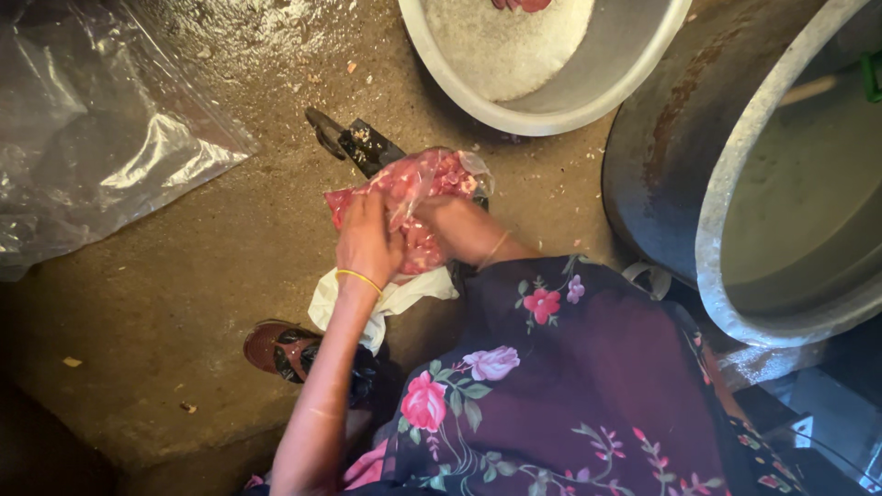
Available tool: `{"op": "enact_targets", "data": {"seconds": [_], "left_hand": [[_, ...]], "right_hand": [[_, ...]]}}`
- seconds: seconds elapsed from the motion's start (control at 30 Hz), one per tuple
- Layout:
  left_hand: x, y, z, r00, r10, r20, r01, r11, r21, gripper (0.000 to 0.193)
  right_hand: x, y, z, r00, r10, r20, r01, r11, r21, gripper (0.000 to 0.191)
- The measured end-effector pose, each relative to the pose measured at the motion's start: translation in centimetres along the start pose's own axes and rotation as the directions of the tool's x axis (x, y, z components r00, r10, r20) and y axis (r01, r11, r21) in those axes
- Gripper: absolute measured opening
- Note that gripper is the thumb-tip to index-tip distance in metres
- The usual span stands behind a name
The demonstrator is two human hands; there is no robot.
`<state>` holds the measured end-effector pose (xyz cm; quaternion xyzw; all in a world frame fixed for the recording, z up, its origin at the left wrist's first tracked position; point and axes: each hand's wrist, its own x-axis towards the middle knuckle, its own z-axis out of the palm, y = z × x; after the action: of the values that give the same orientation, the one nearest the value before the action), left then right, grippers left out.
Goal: The person sits on the floor and cuts raw meat into smaller pieces with a knife, taking portions from a plastic bag and placing the cut pieces into a large metal basin. They occasionally reach into the bag for more meat and continue cutting.
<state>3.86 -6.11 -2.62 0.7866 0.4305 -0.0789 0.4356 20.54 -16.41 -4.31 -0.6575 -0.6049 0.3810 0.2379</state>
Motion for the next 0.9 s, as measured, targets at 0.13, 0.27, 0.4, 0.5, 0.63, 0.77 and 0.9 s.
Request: {"op": "enact_targets", "data": {"seconds": [0.13,0.27,0.4,0.5,0.63,0.77,0.9], "left_hand": [[0.4,-1.4,0.2,0.98,0.168,-0.106,-0.174,0.984,-0.043,0.049],[0.6,-1.7,-0.2,0.983,0.172,-0.057,-0.178,0.976,-0.127,0.047],[0.4,-1.7,-0.6,0.975,0.206,-0.078,-0.214,0.969,-0.121,0.042],[0.2,-1.5,-1.1,0.962,0.239,-0.134,-0.254,0.961,-0.113,0.036],[0.2,-0.8,-1.9,0.946,0.263,-0.19,-0.293,0.944,-0.15,0.027],[-0.3,-0.4,-1.5,0.99,0.122,-0.071,-0.141,0.854,-0.501,0.024],[0.0,-1.1,-0.2,0.987,0.094,0.129,0.07,0.471,-0.879,0.029]], "right_hand": [[-0.5,0.0,2.2,0.997,0.039,0.062,-0.025,0.976,-0.215,0.045],[-0.1,-1.0,1.4,0.995,0.037,0.093,-0.018,0.979,-0.203,0.053],[-0.2,-1.1,0.2,0.966,0.15,0.212,-0.143,0.989,-0.048,0.043],[-0.7,-0.8,-0.7,0.949,0.167,0.266,-0.181,0.983,0.03,0.038],[-1.1,-1.7,-2.5,0.985,0.101,0.137,-0.115,0.989,0.095,0.028],[-0.4,-3.5,-5.7,0.971,0.145,0.191,-0.198,0.933,0.301,0.021],[1.4,-5.1,-8.6,0.989,0.114,0.092,-0.143,0.888,0.437,0.015]]}}
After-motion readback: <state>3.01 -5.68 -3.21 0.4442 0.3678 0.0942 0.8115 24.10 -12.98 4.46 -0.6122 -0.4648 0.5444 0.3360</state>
